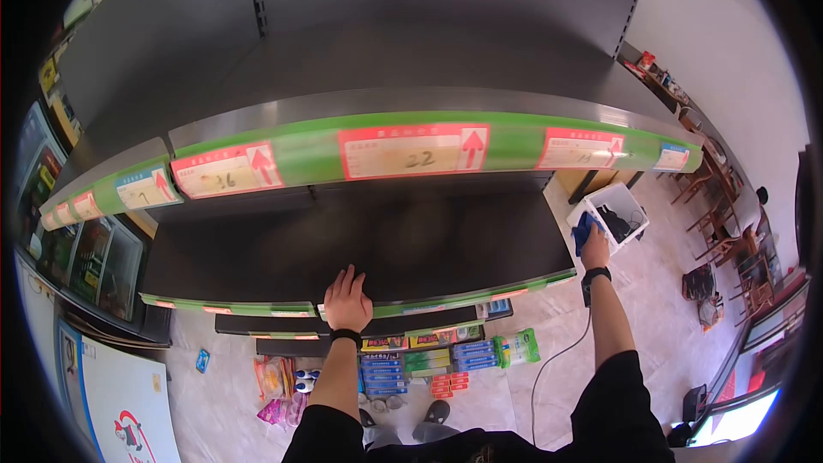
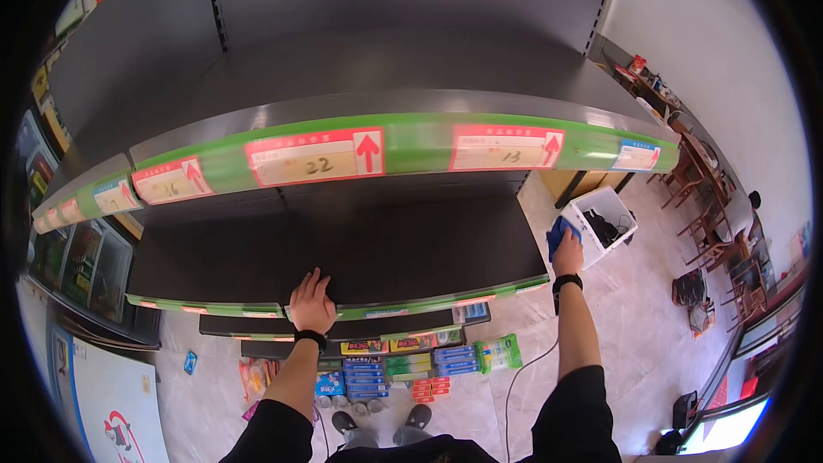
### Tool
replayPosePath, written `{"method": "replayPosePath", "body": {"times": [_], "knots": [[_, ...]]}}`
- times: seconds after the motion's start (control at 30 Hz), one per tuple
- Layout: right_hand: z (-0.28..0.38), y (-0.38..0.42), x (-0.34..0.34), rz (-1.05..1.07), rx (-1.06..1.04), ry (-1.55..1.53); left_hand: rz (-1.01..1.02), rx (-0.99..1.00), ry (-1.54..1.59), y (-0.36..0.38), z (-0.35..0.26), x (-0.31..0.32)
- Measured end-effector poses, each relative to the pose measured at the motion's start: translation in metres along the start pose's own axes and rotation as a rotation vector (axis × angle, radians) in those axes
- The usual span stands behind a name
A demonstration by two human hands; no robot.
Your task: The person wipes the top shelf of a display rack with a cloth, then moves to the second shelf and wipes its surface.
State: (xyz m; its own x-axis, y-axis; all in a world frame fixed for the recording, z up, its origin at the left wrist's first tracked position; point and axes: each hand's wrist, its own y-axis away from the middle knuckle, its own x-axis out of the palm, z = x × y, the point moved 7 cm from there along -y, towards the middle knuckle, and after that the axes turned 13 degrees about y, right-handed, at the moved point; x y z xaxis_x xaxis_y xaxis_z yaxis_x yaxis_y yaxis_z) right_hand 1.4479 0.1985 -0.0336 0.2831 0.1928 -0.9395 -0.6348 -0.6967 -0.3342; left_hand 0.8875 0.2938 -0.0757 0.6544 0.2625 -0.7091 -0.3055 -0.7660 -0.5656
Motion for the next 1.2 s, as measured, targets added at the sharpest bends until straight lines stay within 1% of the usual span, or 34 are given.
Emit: {"method": "replayPosePath", "body": {"times": [0.03, 0.07, 0.1, 0.13, 0.17, 0.2, 0.27, 0.4, 0.43, 0.5, 0.63, 0.7, 0.73, 0.83, 0.93, 1.03, 1.13, 1.2], "knots": [[0.007, 0.003, -0.013, -0.153, -0.089, -0.079, 0.001, -0.005, -0.004, 0.001, 0.002, 0.001], [0.018, 0.006, -0.014, -0.168, -0.175, -0.197, 0.004, -0.006, -0.008, 0.002, 0.004, 0.003], [0.045, 0.019, -0.034, -0.183, -0.259, -0.315, 0.006, -0.005, -0.011, 0.003, 0.004, 0.005], [0.072, 0.033, -0.044, -0.073, -0.322, -0.394, 0.008, -0.009, -0.015, 0.003, 0.004, 0.005], [0.095, 0.05, -0.036, -0.046, -0.442, -0.49, 0.009, -0.012, -0.021, 0.004, 0.004, 0.005], [0.124, 0.07, -0.033, 0.273, -0.504, -0.467, 0.006, -0.015, -0.027, 0.003, 0.004, 0.005], [0.181, 0.124, -0.044, 0.11, -0.947, -0.274, 0.038, -0.05, -0.027, 0.003, 0.005, 0.006], [0.255, 0.151, -0.05, 0.253, -1.117, -0.365, 0.045, -0.106, 0.01, 0.003, 0.0, 0.0], [0.274, 0.157, -0.054, 0.282, -1.164, -0.379, 0.008, -0.082, 0.012, 0.002, -0.002, -0.002], [0.314, 0.173, -0.062, 0.279, -1.267, -0.385, -0.066, -0.031, 0.015, -0.001, -0.005, -0.007], [0.395, 0.205, -0.074, 0.299, -1.465, -0.397, -0.084, -0.025, 0.015, -0.003, -0.007, -0.009], [0.437, 0.22, -0.048, 0.316, -1.533, -0.396, -0.087, -0.034, 0.016, -0.002, -0.006, -0.01], [0.452, 0.222, -0.044, 0.318, -1.568, -0.389, -0.104, -0.001, -0.005, -0.002, -0.007, -0.011], [0.477, 0.218, -0.041, 0.428, -1.496, -0.536, -0.102, -0.042, 0.037, -0.001, -0.004, -0.009], [0.498, 0.218, -0.042, 0.4, -1.54, -0.427, -0.107, -0.055, 0.034, -0.001, -0.003, -0.011], [0.51, 0.206, -0.051, 0.343, -1.528, -0.379, -0.12, -0.063, 0.061, 0.0, -0.001, -0.009], [0.525, 0.196, -0.049, 0.226, -1.522, -0.355, -0.131, -0.05, 0.077, 0.0, 0.0, -0.011], [0.537, 0.19, -0.047, 0.229, -1.432, -0.406, -0.135, -0.047, 0.073, -0.002, -0.001, -0.012]]}}
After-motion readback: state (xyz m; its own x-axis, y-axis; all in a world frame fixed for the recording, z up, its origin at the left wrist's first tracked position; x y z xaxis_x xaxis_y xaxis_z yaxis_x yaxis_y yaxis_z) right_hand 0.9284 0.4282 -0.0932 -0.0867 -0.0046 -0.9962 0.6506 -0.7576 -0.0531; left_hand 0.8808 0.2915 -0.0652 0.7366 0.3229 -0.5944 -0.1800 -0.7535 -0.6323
